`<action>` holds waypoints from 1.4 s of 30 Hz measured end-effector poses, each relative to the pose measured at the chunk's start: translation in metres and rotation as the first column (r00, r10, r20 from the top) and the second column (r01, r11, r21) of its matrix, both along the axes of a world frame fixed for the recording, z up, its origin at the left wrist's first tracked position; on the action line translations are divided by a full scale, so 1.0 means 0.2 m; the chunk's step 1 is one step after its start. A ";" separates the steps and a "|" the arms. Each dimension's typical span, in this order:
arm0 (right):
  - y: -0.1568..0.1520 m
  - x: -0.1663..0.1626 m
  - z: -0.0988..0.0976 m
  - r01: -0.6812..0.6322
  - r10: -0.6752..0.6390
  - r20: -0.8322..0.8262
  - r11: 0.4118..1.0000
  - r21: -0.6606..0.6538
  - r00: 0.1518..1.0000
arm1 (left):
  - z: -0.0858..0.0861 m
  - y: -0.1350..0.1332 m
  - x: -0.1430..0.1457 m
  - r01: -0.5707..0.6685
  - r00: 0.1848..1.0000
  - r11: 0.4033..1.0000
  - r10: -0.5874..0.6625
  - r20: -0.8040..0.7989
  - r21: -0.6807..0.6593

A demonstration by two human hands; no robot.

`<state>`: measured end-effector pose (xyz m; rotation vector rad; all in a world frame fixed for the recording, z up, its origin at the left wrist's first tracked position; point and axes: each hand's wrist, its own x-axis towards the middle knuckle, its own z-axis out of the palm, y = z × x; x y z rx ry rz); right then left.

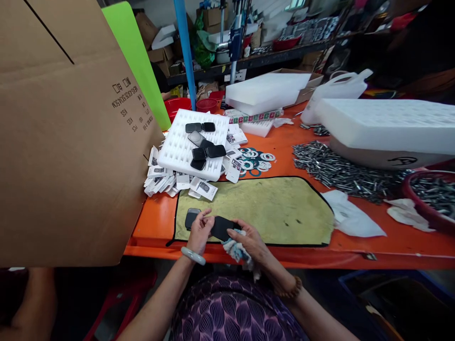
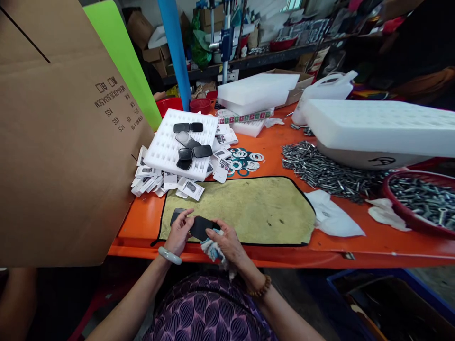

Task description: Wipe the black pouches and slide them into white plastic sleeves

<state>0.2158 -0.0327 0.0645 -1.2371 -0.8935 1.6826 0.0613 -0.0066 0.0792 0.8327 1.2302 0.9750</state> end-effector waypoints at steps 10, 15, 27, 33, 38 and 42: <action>0.11 0.09 0.06 0.132 -0.300 0.576 0.940 0.316 0.760 | -0.02 -0.03 0.04 0.203 0.856 0.864 0.072 0.512 -0.461; 0.02 -0.14 0.07 -0.200 -0.418 0.624 0.703 0.682 0.660 | -0.08 -0.06 0.13 0.029 0.769 0.879 0.283 0.572 -0.475; 0.29 0.10 -0.12 0.115 -0.274 0.543 0.944 0.309 0.794 | -0.18 -0.06 0.12 -0.126 0.843 0.966 0.224 0.489 -0.225; 0.23 0.04 -0.17 -0.082 0.086 0.228 0.996 -0.025 0.970 | -0.31 0.04 0.05 -0.347 0.911 0.925 0.372 0.178 -0.156; 0.32 -0.03 -0.21 -0.078 0.028 0.489 0.994 0.081 0.872 | -0.32 0.03 -0.01 -0.135 0.905 0.976 0.192 -0.380 0.171; 0.35 -0.06 -0.22 -0.362 0.055 0.790 0.907 0.217 0.611 | -0.29 -0.03 0.00 0.101 0.787 0.951 0.103 -0.609 0.292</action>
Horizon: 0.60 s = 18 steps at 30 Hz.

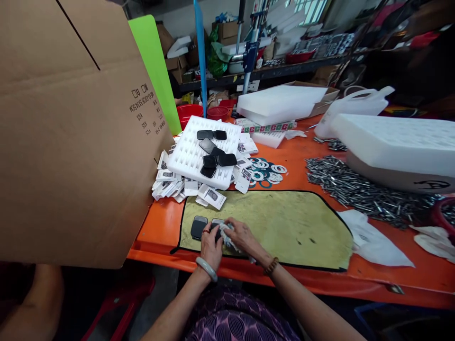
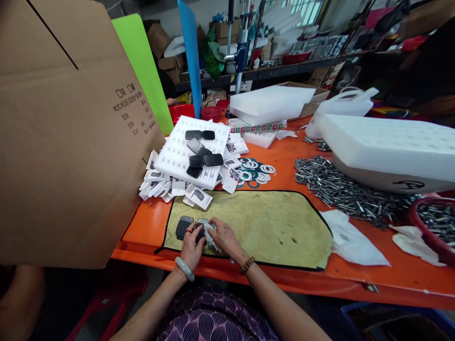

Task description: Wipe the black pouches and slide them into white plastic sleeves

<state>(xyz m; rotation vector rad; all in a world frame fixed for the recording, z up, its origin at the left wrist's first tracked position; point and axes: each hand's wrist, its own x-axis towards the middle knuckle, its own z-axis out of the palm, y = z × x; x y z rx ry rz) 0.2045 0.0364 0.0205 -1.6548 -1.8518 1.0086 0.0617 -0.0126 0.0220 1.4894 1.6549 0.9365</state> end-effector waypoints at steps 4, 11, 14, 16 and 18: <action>0.14 0.02 0.14 -0.125 0.113 0.154 0.990 0.072 0.982 | 0.03 -0.01 0.00 0.219 0.952 0.973 -0.229 -0.203 -0.071; 0.73 0.10 0.60 -0.022 -0.182 0.442 0.908 0.418 0.878 | 0.02 -0.01 -0.03 0.282 0.894 0.945 -0.321 -0.314 -0.165; 0.89 0.08 0.66 -0.229 -0.091 0.620 0.879 0.417 0.779 | 0.04 -0.01 -0.04 0.292 0.912 0.946 -0.320 -0.257 -0.143; 0.95 0.06 0.67 -0.357 0.006 0.708 0.866 0.349 0.706 | 0.09 0.05 -0.05 0.290 0.930 0.955 -0.296 -0.218 -0.057; 0.97 0.04 0.66 -0.428 0.069 0.749 0.853 0.299 0.660 | 0.17 0.16 -0.07 0.277 0.945 0.957 -0.254 -0.204 0.090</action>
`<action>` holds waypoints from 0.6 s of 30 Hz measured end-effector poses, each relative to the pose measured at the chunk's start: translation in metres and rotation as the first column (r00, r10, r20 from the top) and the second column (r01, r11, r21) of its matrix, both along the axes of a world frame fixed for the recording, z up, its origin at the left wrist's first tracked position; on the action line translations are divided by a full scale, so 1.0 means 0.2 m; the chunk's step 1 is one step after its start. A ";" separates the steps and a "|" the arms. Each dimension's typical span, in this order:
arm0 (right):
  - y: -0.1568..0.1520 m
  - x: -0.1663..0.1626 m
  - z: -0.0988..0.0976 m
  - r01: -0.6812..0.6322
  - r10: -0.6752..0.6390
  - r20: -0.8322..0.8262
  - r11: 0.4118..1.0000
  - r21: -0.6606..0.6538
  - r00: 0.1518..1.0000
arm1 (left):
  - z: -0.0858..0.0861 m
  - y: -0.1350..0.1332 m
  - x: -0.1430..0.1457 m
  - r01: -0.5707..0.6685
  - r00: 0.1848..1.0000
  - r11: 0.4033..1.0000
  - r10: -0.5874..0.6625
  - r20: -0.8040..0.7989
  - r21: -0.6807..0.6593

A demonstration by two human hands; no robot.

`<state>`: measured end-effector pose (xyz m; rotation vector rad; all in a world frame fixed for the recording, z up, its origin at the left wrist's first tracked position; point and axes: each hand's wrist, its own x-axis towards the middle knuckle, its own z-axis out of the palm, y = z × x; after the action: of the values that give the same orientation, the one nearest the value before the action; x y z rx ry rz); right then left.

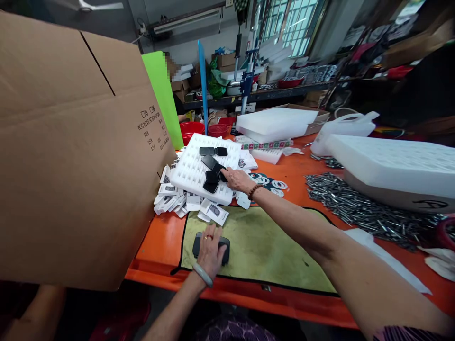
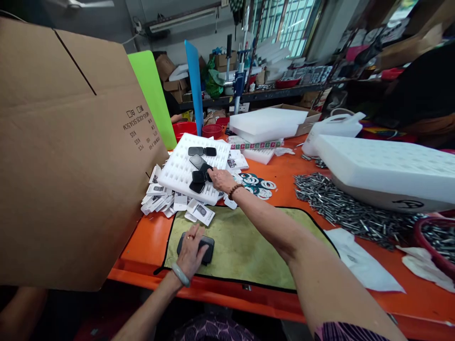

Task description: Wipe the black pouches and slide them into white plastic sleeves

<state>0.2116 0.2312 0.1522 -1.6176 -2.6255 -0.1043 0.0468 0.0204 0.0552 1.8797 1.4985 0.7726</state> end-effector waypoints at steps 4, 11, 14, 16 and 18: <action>0.00 -0.02 -0.01 -0.045 0.045 0.025 0.999 0.003 0.999 | 0.18 0.36 -0.03 -0.039 0.999 0.979 0.036 0.019 0.198; -0.05 0.02 0.00 -0.078 0.078 0.012 0.997 -0.012 0.997 | 0.21 0.72 -0.03 0.037 0.887 0.990 0.030 -0.462 0.135; -0.11 0.08 0.02 -0.036 0.036 -0.021 0.999 -0.010 0.999 | 0.21 0.72 -0.02 -0.002 0.892 0.992 0.059 -0.447 0.126; -0.17 0.13 0.02 0.016 -0.016 -0.087 1.000 -0.001 0.996 | 0.24 0.70 0.00 -0.044 0.943 0.992 0.080 -0.323 0.115; -0.26 0.18 0.01 0.063 -0.069 -0.260 0.998 -0.031 0.963 | 0.27 0.65 0.04 -0.106 0.993 0.991 0.110 -0.048 0.088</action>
<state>0.2467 0.1782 0.1541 -1.6022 -2.3847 0.1273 0.0541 0.1510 0.1094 1.9070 1.6349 0.8542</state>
